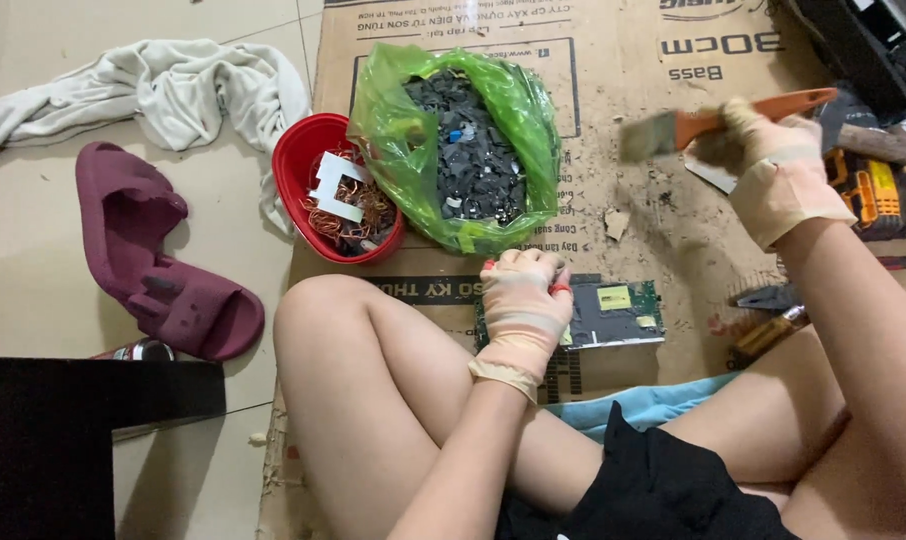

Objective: The person is sitting on the floor, using a brush to sweep debris off electronic components and a cardboard workspace, and using a screwdriver to disassemble parts from circuit boards.

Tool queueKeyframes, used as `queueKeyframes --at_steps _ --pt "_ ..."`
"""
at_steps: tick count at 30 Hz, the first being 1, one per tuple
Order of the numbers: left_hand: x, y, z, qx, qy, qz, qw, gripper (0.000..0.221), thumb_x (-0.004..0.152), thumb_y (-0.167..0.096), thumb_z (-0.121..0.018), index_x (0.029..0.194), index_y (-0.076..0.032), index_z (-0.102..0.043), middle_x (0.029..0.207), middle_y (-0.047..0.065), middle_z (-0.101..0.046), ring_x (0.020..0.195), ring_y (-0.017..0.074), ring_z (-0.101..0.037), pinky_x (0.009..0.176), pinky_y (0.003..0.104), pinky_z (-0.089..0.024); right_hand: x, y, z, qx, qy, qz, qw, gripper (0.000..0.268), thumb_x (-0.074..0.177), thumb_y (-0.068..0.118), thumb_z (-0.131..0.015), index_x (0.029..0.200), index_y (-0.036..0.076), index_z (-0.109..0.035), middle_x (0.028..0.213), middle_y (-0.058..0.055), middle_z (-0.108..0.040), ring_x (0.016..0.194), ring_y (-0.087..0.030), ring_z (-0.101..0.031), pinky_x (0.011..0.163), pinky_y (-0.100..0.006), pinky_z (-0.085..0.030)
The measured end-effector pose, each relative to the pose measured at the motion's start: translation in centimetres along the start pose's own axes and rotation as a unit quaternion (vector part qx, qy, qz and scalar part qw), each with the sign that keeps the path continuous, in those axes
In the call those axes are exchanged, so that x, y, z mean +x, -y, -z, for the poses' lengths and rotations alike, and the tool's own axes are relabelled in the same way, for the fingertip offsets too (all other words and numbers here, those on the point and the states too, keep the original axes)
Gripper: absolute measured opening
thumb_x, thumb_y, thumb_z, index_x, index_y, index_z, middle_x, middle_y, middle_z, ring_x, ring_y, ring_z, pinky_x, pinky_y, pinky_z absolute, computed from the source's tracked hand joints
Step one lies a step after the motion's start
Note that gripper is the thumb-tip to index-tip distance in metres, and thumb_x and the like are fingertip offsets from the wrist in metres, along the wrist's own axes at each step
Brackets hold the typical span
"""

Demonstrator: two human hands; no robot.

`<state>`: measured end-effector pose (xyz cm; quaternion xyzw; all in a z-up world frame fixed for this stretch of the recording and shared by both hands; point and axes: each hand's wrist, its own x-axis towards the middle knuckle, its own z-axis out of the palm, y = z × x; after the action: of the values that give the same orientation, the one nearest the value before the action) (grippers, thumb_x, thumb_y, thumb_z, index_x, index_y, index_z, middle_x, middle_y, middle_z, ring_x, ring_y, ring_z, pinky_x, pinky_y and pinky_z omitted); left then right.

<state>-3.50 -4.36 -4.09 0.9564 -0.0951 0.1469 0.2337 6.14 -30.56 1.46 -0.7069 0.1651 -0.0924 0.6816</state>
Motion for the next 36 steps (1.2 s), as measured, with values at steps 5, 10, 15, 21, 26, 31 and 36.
queueKeyframes --at_steps 5,10,15,21,26,31,36 --pt "0.0 0.2 -0.2 0.044 0.038 0.02 0.998 0.018 0.086 -0.03 -0.062 0.094 -0.018 -0.073 0.1 0.001 -0.069 0.096 0.0276 -0.056 0.093 0.044 -0.04 2.3 -0.2 -1.2 0.15 -0.078 -0.106 0.98 0.03 0.101 0.028 -0.068 0.118 0.01 -0.05 0.105 -0.001 -0.076 0.086 -0.006 -0.081 0.081 -0.015 -0.071" --pt "0.0 0.0 -0.1 0.03 0.035 0.015 0.999 0.017 0.086 -0.028 -0.062 0.092 -0.018 -0.074 0.099 0.001 -0.071 0.095 0.0277 -0.057 0.09 0.044 -0.041 -1.7 -0.1 -1.3 0.094 -0.054 -0.214 0.971 0.015 0.102 0.029 -0.064 0.106 0.015 -0.069 0.093 0.003 -0.075 0.084 -0.005 -0.075 0.079 -0.024 -0.067" --pt "-0.3 0.1 0.0 0.031 0.01 0.007 0.999 0.015 0.085 -0.027 -0.062 0.088 -0.017 -0.074 0.1 0.001 -0.071 0.094 0.0274 -0.057 0.094 0.044 -0.038 -1.5 -3.5 1.0 0.131 -0.04 -0.102 0.985 0.019 0.097 0.021 -0.071 0.107 0.005 -0.068 0.084 -0.003 -0.075 0.067 -0.01 -0.074 0.064 -0.019 -0.067" --pt "-0.2 -0.4 0.9 0.059 0.048 0.004 0.997 0.018 0.085 -0.028 -0.061 0.086 -0.018 -0.075 0.098 0.004 -0.069 0.093 0.0272 -0.056 0.095 0.043 -0.039 0.5 -2.7 -0.7 -0.154 -0.128 0.045 0.979 0.039 0.1 0.036 -0.072 0.118 0.006 -0.054 0.109 -0.002 -0.07 0.092 -0.01 -0.069 0.083 -0.021 -0.056" --pt "-0.3 -0.1 0.6 0.091 0.091 -0.005 0.992 0.039 0.083 -0.047 -0.066 0.107 -0.016 -0.074 0.112 0.006 -0.068 0.103 0.0289 -0.056 0.096 0.044 -0.04 1.8 -6.3 0.1 -0.195 -0.019 0.072 0.978 0.021 0.095 0.022 -0.077 0.1 0.003 -0.072 0.093 -0.003 -0.074 0.074 -0.01 -0.069 0.064 -0.02 -0.056" --pt "0.3 -1.6 2.6 0.125 0.304 0.042 0.944 0.058 0.091 -0.067 -0.05 0.137 -0.032 -0.056 0.141 -0.007 -0.057 0.137 0.0165 -0.044 0.112 0.047 -0.037 -3.1 -2.9 0.2 -0.271 -0.039 0.014 0.962 0.034 0.079 0.037 -0.089 0.099 0.012 -0.078 0.091 -0.009 -0.076 0.094 -0.013 -0.074 0.081 -0.032 -0.057" --pt "-0.9 -1.1 1.1 0.097 0.127 -0.09 0.983 0.081 0.06 -0.066 -0.087 0.112 -0.007 -0.066 0.113 0.012 -0.062 0.105 0.0299 -0.054 0.095 0.045 -0.041 -4.3 -3.5 4.7 -0.404 -0.046 0.231 0.884 0.027 0.105 0.021 -0.075 0.098 -0.005 -0.077 0.085 -0.011 -0.074 0.066 -0.022 -0.063 0.063 -0.035 -0.049"
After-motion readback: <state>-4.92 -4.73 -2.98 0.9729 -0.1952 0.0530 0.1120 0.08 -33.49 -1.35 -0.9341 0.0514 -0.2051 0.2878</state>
